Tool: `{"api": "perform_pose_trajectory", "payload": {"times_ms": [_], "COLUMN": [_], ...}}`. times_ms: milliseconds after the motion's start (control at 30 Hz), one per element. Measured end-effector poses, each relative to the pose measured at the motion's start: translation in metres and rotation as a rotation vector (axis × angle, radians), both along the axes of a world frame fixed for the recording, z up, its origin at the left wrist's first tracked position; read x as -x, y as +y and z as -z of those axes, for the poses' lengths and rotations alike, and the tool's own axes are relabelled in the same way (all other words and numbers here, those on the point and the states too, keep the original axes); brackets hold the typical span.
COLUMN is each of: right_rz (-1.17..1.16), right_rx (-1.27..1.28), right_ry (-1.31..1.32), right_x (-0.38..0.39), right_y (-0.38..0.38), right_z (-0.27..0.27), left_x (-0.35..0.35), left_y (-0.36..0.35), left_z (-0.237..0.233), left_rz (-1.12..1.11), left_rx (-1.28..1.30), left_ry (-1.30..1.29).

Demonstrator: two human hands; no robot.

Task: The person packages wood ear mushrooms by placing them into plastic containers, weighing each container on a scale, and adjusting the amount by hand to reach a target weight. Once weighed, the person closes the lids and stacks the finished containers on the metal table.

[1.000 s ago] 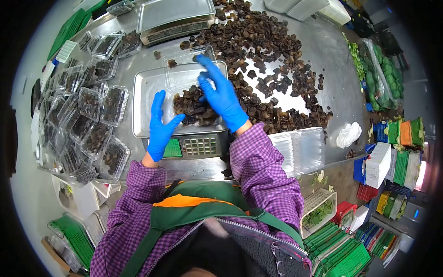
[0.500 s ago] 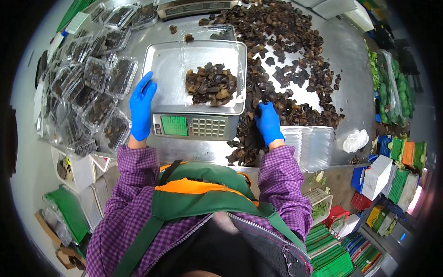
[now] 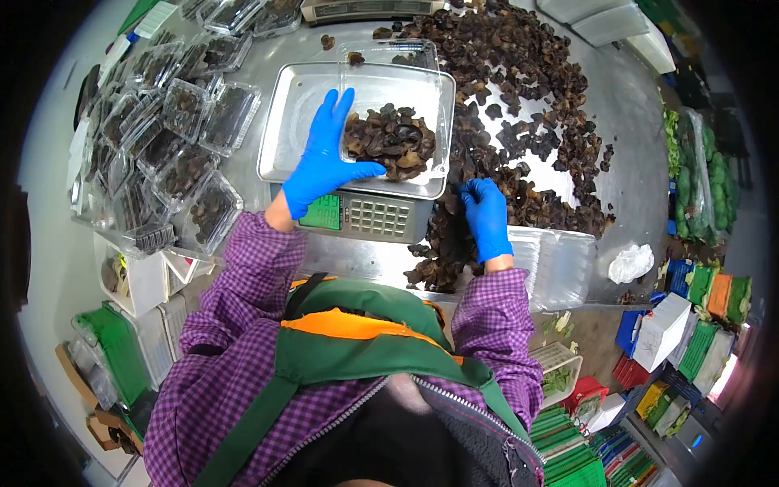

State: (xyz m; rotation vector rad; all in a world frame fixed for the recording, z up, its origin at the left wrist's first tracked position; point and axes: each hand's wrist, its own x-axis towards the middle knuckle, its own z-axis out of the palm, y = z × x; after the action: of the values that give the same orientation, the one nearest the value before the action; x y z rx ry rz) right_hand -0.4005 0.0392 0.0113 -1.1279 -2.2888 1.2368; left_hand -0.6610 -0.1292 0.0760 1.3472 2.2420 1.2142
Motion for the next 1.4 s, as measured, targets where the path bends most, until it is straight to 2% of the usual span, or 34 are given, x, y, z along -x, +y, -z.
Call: {"api": "perform_pose_trajectory", "payload": {"times_ms": [33, 67, 133, 233, 300, 400, 433, 500, 633, 700, 733, 800, 867, 900, 967, 1033, 1100, 1267, 1300, 1333, 1400], "right_rz": [-0.016, -0.012, 0.072, 0.005, -0.068, -0.182, -0.184, -0.175, -0.107, -0.079, -0.105, -0.186, -0.258, -0.246, -0.242, -0.215, -0.093, 0.061, 0.058, 0.107, 0.165], "right_rx": [-0.103, -0.111, -0.083, -0.120, -0.109, -0.327, -0.261, -0.362, -0.378, -0.247, -0.194, -0.170, -0.218, -0.219, -0.300, -0.251, -0.019, 0.187, 0.184, 0.282, 0.428], "right_ry": [0.074, 0.077, 0.261, 0.279, 0.195, 0.104, 0.067, 0.153, 0.121, 0.197, 0.219, 0.121, -0.013, -0.012, 0.091, 0.097, 0.297, 0.482, 0.486, 0.482, 0.447], "right_x": [0.004, 0.008, 0.023, 0.046, 0.062, 0.081, 0.086, 0.094, 0.096, 0.090, 0.087, 0.081, 0.079, 0.080, 0.081, 0.083, 0.083, 0.079, 0.079, 0.078, 0.076], "right_y": [0.000, 0.000, -0.004, -0.015, -0.022, -0.024, -0.026, -0.022, -0.015, -0.018, -0.021, -0.024, -0.029, -0.029, -0.026, -0.024, -0.020, -0.015, -0.014, -0.014, -0.011], "right_z": [-0.005, -0.011, -0.035, -0.075, -0.093, -0.085, -0.084, -0.072, -0.074, -0.088, -0.098, -0.113, -0.115, -0.103, -0.073, -0.074, -0.069, -0.065, -0.068, -0.072, -0.079], "left_x": [-0.001, 0.003, 0.002, 0.000, 0.006, 0.031, 0.040, 0.052, 0.085, 0.101, 0.110, 0.121, 0.123, 0.123, 0.126, 0.130, 0.133, 0.133, 0.132, 0.132, 0.129], "left_y": [0.006, 0.011, 0.014, 0.015, 0.011, 0.017, 0.022, 0.032, 0.066, 0.082, 0.090, 0.102, 0.113, 0.118, 0.124, 0.122, 0.118, 0.103, 0.101, 0.099, 0.095], "left_z": [0.003, 0.016, 0.028, 0.026, 0.023, 0.014, 0.007, 0.000, 0.007, 0.014, 0.020, 0.027, 0.028, 0.026, 0.035, 0.039, 0.042, 0.049, 0.046, 0.044, 0.035], "left_rz": [0.002, -0.010, -0.036, -0.062, 0.030, 0.010, -0.002, -0.039, -0.060, 0.008, 0.007, 0.110, 0.113, 0.112, 0.125, 0.125, 0.124, 0.112, 0.120, 0.118, 0.132], "left_rx": [0.031, 0.053, 0.062, 0.064, -0.001, -0.107, -0.148, -0.200, -0.178, -0.112, -0.112, 0.033, 0.111, 0.189, 0.151, 0.116, 0.035, -0.048, -0.086, -0.090, -0.094], "left_ry": [0.075, 0.153, 0.150, 0.144, 0.036, -0.073, -0.119, -0.112, 0.026, 0.283, 0.281, 0.590, 0.600, 0.611, 0.629, 0.652, 0.536, 0.412, 0.368, 0.373, 0.206]}}
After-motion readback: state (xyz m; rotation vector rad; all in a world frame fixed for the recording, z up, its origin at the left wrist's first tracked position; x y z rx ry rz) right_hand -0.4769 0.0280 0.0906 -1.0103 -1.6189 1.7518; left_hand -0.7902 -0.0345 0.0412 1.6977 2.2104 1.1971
